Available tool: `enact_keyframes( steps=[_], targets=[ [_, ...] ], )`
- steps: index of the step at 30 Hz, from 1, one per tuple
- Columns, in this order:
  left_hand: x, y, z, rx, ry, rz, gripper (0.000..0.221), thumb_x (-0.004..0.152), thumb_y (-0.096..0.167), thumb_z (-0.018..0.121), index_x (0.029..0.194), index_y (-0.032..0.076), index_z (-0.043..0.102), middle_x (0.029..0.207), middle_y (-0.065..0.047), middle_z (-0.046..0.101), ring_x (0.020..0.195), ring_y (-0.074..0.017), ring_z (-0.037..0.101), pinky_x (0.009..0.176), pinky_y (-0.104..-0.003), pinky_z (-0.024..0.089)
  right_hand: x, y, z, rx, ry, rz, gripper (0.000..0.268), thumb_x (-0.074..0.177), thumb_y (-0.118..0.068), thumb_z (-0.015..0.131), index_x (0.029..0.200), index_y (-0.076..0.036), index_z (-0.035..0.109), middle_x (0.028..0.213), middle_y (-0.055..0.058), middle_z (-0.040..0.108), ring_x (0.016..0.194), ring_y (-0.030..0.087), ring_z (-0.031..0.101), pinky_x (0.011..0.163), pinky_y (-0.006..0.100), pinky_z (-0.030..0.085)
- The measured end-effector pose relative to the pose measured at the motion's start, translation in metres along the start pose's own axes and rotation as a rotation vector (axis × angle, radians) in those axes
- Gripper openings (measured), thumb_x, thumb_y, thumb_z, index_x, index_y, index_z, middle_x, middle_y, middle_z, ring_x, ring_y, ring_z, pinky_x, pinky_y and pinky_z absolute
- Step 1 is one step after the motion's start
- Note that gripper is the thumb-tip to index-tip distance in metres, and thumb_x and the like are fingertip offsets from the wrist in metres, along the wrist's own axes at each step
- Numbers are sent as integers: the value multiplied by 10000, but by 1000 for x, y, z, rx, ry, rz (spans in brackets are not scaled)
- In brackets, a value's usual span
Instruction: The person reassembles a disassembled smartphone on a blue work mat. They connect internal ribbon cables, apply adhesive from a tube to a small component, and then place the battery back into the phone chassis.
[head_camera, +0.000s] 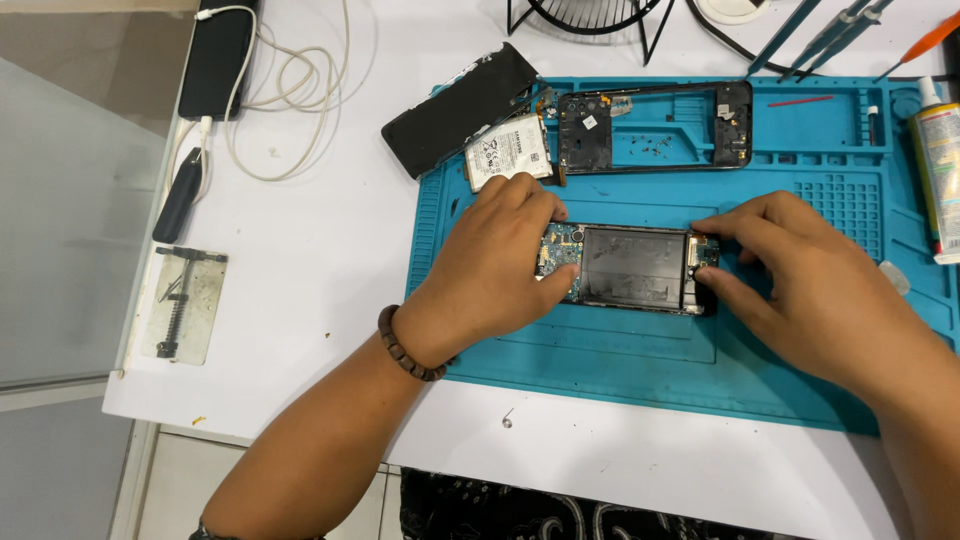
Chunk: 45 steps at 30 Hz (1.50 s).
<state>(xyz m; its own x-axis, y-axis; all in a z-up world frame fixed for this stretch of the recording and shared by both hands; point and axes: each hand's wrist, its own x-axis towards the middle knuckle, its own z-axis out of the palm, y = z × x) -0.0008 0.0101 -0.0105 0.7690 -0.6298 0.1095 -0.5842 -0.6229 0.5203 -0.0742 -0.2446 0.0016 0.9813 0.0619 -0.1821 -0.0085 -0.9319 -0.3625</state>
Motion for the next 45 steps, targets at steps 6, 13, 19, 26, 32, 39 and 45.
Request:
enact_keyframes(
  steps=[6,13,19,26,32,39,45],
  targets=[
    [-2,0,2,16,23,31,486,750,281,748,1122,45,540,1047,-99,526,1027,-291,491,878,-392,440,0,-1,2,-58,-2,-8,532,825,-282,641,1337,-173,543,1159,57,524,913,244,577,719,412,528],
    [0,1,-6,10,0,13,539,751,288,748,1175,48,515,1091,-111,513,1068,-306,492,901,-407,437,-2,-4,0,-30,14,4,492,828,-264,647,1299,-162,546,1120,52,538,883,233,588,715,406,511],
    [7,-9,-30,-194,135,-41,373,824,267,652,1126,84,531,998,-50,555,935,-167,571,840,-312,488,-1,4,-2,0,35,-26,463,829,-293,661,1255,-142,564,1020,49,560,855,225,575,708,403,495],
    [15,-37,-27,179,291,56,377,820,209,654,1153,86,528,1126,-47,582,1131,-275,449,872,-457,365,-2,2,-7,60,-5,23,462,861,-247,615,1310,-178,531,968,37,600,806,205,609,715,380,508],
    [16,-39,-19,166,301,130,359,815,190,670,1121,60,537,1112,-65,586,1119,-277,463,920,-455,328,-2,1,-5,8,-5,80,442,836,-307,657,1260,-218,568,964,-4,589,846,175,593,699,378,502],
    [15,-27,-18,147,362,234,259,869,176,649,1078,37,587,1119,-77,607,1099,-290,499,898,-459,364,-2,2,-5,19,10,47,332,854,-254,643,1184,-238,604,1068,-43,573,820,155,605,665,368,509],
    [12,2,-18,84,366,388,181,869,160,630,987,25,610,1063,-117,615,1052,-314,532,897,-462,385,0,10,2,65,63,-31,299,837,-260,661,1126,-189,626,1073,-17,577,820,180,589,686,371,504]
  ],
)
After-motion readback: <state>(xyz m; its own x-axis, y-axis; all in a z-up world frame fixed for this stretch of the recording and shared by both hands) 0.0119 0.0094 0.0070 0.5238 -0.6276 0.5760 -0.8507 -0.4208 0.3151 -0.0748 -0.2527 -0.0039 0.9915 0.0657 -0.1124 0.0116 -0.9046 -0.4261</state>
